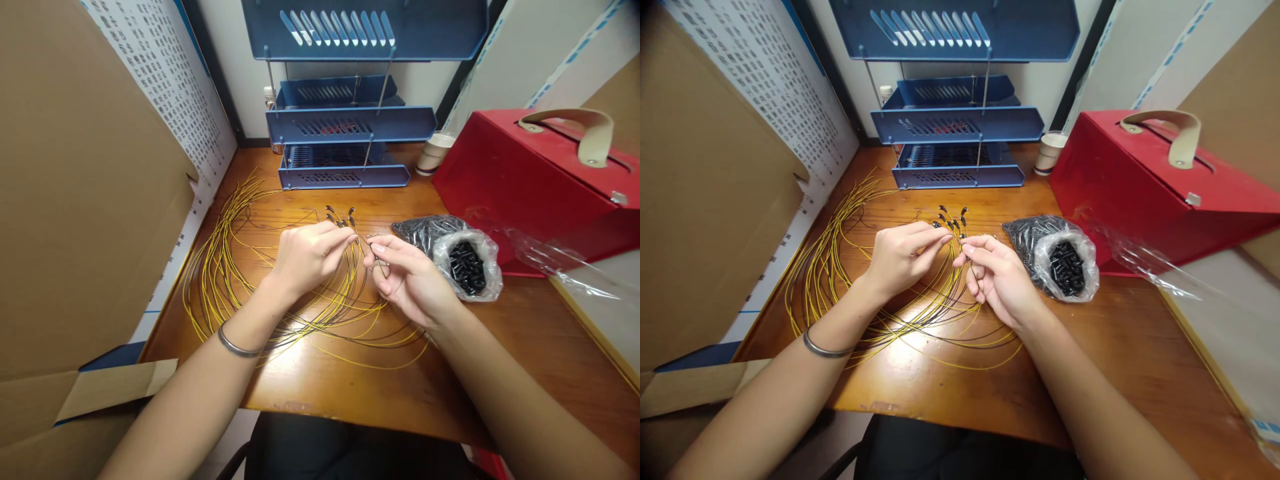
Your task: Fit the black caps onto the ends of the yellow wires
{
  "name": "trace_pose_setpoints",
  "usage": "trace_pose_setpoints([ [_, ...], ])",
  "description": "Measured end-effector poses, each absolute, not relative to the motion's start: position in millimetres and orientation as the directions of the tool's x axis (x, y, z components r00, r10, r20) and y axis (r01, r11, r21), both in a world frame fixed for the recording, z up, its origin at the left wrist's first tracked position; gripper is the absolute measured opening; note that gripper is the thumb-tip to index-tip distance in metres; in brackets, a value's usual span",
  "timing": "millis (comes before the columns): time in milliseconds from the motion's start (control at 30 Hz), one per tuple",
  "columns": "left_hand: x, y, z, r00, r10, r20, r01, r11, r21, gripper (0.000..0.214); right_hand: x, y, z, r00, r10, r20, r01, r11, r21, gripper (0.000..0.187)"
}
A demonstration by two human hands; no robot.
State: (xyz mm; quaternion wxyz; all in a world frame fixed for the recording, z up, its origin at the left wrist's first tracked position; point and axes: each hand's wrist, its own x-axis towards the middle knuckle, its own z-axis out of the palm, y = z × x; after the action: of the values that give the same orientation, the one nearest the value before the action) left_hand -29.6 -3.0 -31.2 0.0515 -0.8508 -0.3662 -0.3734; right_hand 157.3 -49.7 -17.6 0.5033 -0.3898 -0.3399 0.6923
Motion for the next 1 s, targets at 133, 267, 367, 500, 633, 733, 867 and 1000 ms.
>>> trace_pose_setpoints([
  [133, -27.7, -3.4, -33.2, 0.392, 0.594, 0.702, 0.702, -0.687, 0.189, 0.025, 157.0, -50.3, -15.8, -0.187, 0.961, -0.204, -0.432, -0.267, -0.862, 0.03],
  [267, -26.3, -2.9, -35.6, 0.321, 0.603, 0.73, 0.749, -0.634, 0.194, 0.021, 156.7, -50.4, -15.1, -0.18, 0.961, -0.21, -0.439, -0.27, -0.857, 0.031],
  [367, -28.3, -0.3, -36.2, 0.31, 0.613, 0.727, 0.727, -0.646, 0.235, 0.021, 157.4, -50.5, -15.6, -0.173, 0.963, -0.206, -0.439, -0.263, -0.859, 0.03],
  [500, -31.5, 1.9, -33.9, 0.393, 0.622, 0.677, 0.627, -0.72, 0.296, 0.022, 157.6, -50.6, -16.2, -0.147, 0.97, -0.196, -0.437, -0.242, -0.866, 0.029],
  [633, -23.0, -6.3, -31.4, 0.431, 0.633, 0.644, 0.592, -0.736, 0.328, 0.033, 156.3, -50.4, -16.0, -0.137, 0.97, -0.201, -0.436, -0.242, -0.867, 0.032],
  [733, -10.8, -15.5, -32.2, 0.487, 0.647, 0.586, 0.582, -0.741, 0.335, 0.027, 155.6, -50.1, -16.0, -0.122, 0.975, -0.187, -0.444, -0.222, -0.868, 0.032],
  [867, -2.3, -20.5, -34.2, 0.547, 0.65, 0.528, 0.568, -0.751, 0.337, 0.023, 155.7, -49.8, -15.4, -0.105, 0.979, -0.175, -0.435, -0.204, -0.877, 0.029],
  [1000, -5.2, -18.5, -33.0, 0.554, 0.644, 0.528, 0.578, -0.754, 0.313, 0.023, 155.7, -50.0, -14.0, -0.117, 0.977, -0.178, -0.428, -0.212, -0.879, 0.027],
])
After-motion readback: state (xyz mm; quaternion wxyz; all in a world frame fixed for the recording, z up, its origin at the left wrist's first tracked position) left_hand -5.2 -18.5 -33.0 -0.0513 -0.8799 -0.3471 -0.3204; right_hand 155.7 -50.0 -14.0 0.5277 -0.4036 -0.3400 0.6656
